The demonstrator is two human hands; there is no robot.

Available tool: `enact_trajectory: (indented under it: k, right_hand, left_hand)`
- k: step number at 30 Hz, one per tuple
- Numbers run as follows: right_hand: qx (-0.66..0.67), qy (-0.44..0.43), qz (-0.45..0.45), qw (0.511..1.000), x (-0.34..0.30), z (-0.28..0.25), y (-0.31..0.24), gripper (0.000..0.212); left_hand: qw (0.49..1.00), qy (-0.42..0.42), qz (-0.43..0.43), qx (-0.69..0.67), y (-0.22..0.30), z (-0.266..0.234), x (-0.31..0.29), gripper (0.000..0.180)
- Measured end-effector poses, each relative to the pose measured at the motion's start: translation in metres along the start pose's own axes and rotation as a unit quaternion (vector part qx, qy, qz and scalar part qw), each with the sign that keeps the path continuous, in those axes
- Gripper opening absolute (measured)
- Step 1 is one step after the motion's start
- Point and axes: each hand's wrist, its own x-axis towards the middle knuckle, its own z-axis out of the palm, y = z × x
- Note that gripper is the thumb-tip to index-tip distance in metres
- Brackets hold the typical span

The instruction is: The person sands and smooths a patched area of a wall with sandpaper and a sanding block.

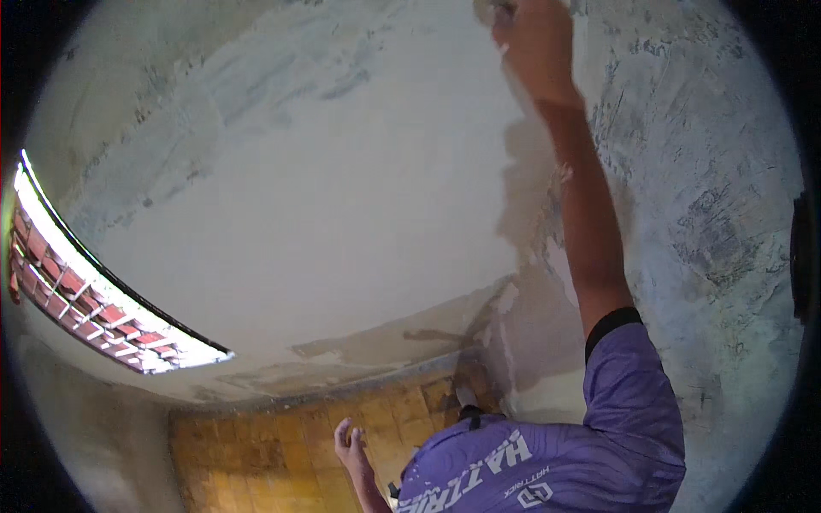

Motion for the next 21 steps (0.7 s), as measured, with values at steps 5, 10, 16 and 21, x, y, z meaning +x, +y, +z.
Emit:
enact_trajectory:
  k: [5, 10, 16, 21]
  right_hand:
    - [0.065, 0.059, -0.014, 0.996, 0.015, 0.038, 0.022, 0.04]
    - [-0.063, -0.16, 0.011, 0.985, -0.032, 0.035, -0.012, 0.031]
    - [0.017, -0.192, -0.064, 0.979, -0.011, -0.004, -0.021, 0.034]
    - [-0.063, -0.021, 0.033, 0.997, 0.036, 0.018, 0.02, 0.025]
  left_hand:
    - [0.999, -0.024, 0.036, -0.023, 0.022, 0.006, 0.011, 0.028]
    - [0.998, -0.035, 0.035, -0.027, 0.025, 0.009, 0.018, 0.029]
    - [0.998, -0.058, 0.007, -0.017, 0.017, 0.019, 0.011, 0.029]
    - [0.996, -0.084, -0.001, -0.031, 0.014, 0.041, 0.009, 0.029]
